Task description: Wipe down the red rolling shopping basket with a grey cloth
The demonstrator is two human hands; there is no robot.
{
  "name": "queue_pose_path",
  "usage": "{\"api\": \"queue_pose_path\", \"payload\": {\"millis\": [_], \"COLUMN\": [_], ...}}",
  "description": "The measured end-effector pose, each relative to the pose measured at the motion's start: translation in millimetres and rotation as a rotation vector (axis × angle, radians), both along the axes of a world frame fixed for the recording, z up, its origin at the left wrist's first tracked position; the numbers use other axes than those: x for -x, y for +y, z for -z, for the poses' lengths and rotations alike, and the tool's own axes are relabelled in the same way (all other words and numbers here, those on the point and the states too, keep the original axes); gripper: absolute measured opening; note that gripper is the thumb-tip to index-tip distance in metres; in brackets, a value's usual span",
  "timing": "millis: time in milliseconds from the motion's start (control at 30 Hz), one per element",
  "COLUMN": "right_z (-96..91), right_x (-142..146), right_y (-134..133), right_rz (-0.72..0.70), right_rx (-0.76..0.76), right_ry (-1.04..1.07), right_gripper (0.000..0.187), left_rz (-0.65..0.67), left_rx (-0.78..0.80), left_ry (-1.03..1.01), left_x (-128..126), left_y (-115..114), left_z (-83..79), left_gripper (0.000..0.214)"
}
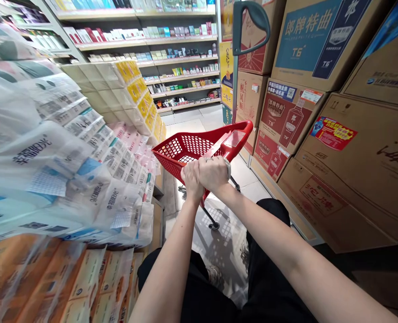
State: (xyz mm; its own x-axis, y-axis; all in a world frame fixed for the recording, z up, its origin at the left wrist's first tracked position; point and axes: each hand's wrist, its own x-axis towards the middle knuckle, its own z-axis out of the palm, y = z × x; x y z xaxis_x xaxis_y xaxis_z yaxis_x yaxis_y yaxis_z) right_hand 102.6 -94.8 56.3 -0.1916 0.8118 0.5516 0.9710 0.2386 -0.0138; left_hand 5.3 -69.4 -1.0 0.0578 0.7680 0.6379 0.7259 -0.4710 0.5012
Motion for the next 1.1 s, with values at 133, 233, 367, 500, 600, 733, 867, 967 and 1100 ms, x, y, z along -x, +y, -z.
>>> {"api": "queue_pose_path", "payload": {"millis": [133, 233, 367, 500, 600, 733, 867, 967, 1100], "right_z": [1.3, 5.3, 5.0, -6.1, -17.6, -21.6, -4.5, 14.9, 37.4], "right_x": [-16, -31, -52, -66, -64, -47, -35, -36, -40], "right_y": [3, 3, 1, 0, 6, 16, 9, -5, -19], "right_rz": [-0.104, -0.154, -0.179, -0.088, 0.020, 0.091, 0.137, 0.057, 0.016], "right_rx": [-0.028, -0.053, -0.032, 0.081, 0.198, 0.316, 0.180, -0.010, -0.162], "right_ry": [0.037, 0.064, 0.080, 0.048, 0.000, -0.024, -0.012, -0.081, -0.170], "right_gripper": [0.040, 0.042, 0.045, 0.050, 0.044, 0.031, 0.037, 0.038, 0.039], "left_rz": [0.088, 0.133, 0.130, 0.105, 0.082, 0.081, 0.080, 0.084, 0.136], "left_rx": [0.026, 0.027, 0.062, 0.060, 0.037, 0.036, 0.029, 0.032, 0.137], "left_ry": [0.031, 0.081, 0.125, 0.208, 0.204, 0.233, 0.252, 0.253, 0.182], "left_x": [10, 18, 28, 23, 10, -1, -2, 0, 5], "left_y": [-1, 2, 15, 22, 19, 12, 9, 10, 15], "left_z": [-2.4, -5.1, -1.9, 7.4, 11.0, 8.2, 4.8, 5.1, 6.6], "left_gripper": [0.037, 0.037, 0.038, 0.036, 0.036, 0.032, 0.031, 0.032, 0.040]}}
